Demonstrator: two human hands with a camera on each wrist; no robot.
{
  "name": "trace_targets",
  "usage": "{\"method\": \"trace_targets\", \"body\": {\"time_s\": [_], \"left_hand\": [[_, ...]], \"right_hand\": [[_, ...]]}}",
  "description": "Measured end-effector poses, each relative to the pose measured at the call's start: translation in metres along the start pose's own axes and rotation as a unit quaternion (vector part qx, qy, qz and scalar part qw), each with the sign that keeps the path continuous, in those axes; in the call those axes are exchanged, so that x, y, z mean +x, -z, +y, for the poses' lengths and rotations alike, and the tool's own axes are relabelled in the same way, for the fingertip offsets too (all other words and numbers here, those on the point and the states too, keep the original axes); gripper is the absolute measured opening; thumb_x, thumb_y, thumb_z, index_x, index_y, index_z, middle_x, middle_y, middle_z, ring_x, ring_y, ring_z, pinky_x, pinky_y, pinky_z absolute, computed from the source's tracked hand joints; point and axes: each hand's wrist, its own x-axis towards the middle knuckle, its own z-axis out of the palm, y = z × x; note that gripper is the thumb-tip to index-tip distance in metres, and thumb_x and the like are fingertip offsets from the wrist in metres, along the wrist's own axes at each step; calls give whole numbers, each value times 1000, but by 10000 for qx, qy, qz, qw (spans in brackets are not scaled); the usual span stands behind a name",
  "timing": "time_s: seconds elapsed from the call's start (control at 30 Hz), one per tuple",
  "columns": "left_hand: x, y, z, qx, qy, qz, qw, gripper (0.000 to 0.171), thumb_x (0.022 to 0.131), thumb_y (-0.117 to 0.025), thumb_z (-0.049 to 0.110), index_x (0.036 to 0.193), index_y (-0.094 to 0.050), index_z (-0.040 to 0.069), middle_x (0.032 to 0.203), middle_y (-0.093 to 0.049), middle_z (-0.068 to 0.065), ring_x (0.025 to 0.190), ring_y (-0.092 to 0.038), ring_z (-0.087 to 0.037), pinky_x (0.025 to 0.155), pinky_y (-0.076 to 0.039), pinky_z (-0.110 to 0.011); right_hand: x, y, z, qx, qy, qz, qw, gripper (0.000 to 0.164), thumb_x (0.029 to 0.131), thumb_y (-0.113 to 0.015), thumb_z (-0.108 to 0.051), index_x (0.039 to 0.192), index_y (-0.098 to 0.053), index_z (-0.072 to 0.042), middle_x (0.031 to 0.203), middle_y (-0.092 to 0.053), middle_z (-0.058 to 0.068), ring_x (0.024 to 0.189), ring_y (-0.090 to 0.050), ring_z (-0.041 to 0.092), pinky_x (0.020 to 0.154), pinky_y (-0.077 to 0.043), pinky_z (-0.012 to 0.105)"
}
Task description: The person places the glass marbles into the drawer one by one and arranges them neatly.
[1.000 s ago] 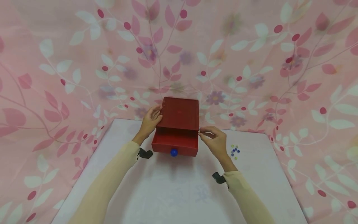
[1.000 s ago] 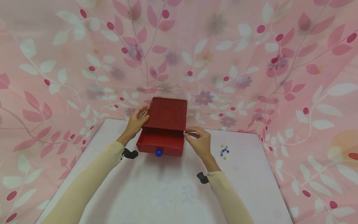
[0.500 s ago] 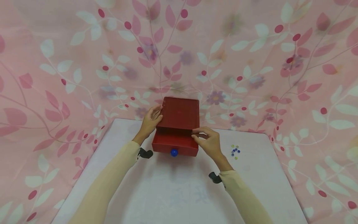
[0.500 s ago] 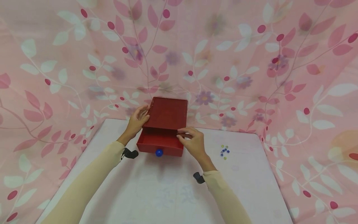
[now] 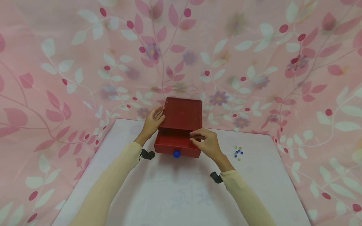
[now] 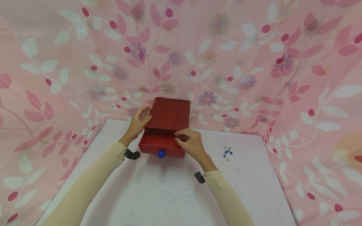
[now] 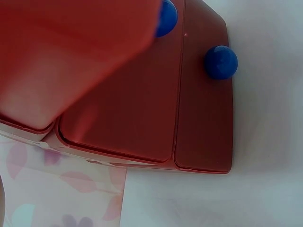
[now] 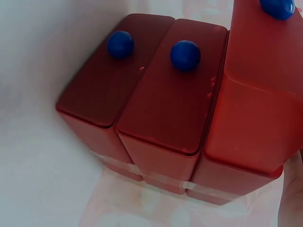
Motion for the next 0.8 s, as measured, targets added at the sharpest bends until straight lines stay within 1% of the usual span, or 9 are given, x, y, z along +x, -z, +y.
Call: {"method": "trace_targets", "body": {"time_s": [0.1,0.2,0.23,0.3,0.43,0.67,0.8], "left_hand": [[1,1,-3,10,-25,9,10000,55,93,-56,-11,141,-32,-17,145,-35,-36,140,-28,-42,117,-24,-50],[1,1,-4,56,11,15,10000,55,93,-56,-11,141,-32,-17,145,-35,-35,140,-29,-42,117,-25,-47],[1,1,-4,73,29,22,10000,55,93,-56,-11,141,-32,-17,145,-35,-35,140,-29,-41,117,-26,-46],[1,1,-3,123,62,23,9999,55,93,-56,-10,142,-32,-16,145,-35,-35,140,-29,-41,117,-27,-42],[-1,2,-1,136,95,28,9999,56,93,-56,-10,142,-31,-17,145,-35,-35,140,-29,-41,117,-29,-39],[0,2,-3,20,71,11,10000,56,93,-57,-10,142,-31,-17,145,-35,-34,140,-29,-40,117,-29,-38],[1,0,-3,-17,76,11,10000,56,93,-56,-10,142,-31,-17,146,-34,-35,140,-29,-39,116,-29,-38]], "right_hand": [[-1,1,13,-274,-85,-193,9994,19,80,-79,1,97,-75,-2,95,-70,5,84,-69,16,76,-60,26],[0,1,14,-523,-166,-370,9978,19,80,-79,0,98,-75,-5,96,-70,1,84,-69,13,77,-60,27],[0,1,19,-588,-145,-423,9973,20,80,-79,-2,99,-76,-7,96,-70,-1,85,-68,10,76,-60,25],[2,0,17,-674,-127,-513,9963,21,80,-80,-2,99,-76,-6,96,-70,-1,85,-69,10,76,-60,26],[6,-1,14,-743,-73,-681,9949,22,79,-79,-1,100,-76,-6,96,-71,-1,86,-69,10,77,-60,27],[14,-4,11,-837,35,-1043,9910,22,78,-79,1,98,-76,-7,95,-70,-1,86,-68,8,78,-60,25],[17,-5,10,-956,-33,-1315,9867,20,79,-79,0,97,-76,-9,94,-70,-3,85,-67,6,77,-59,23]]}}
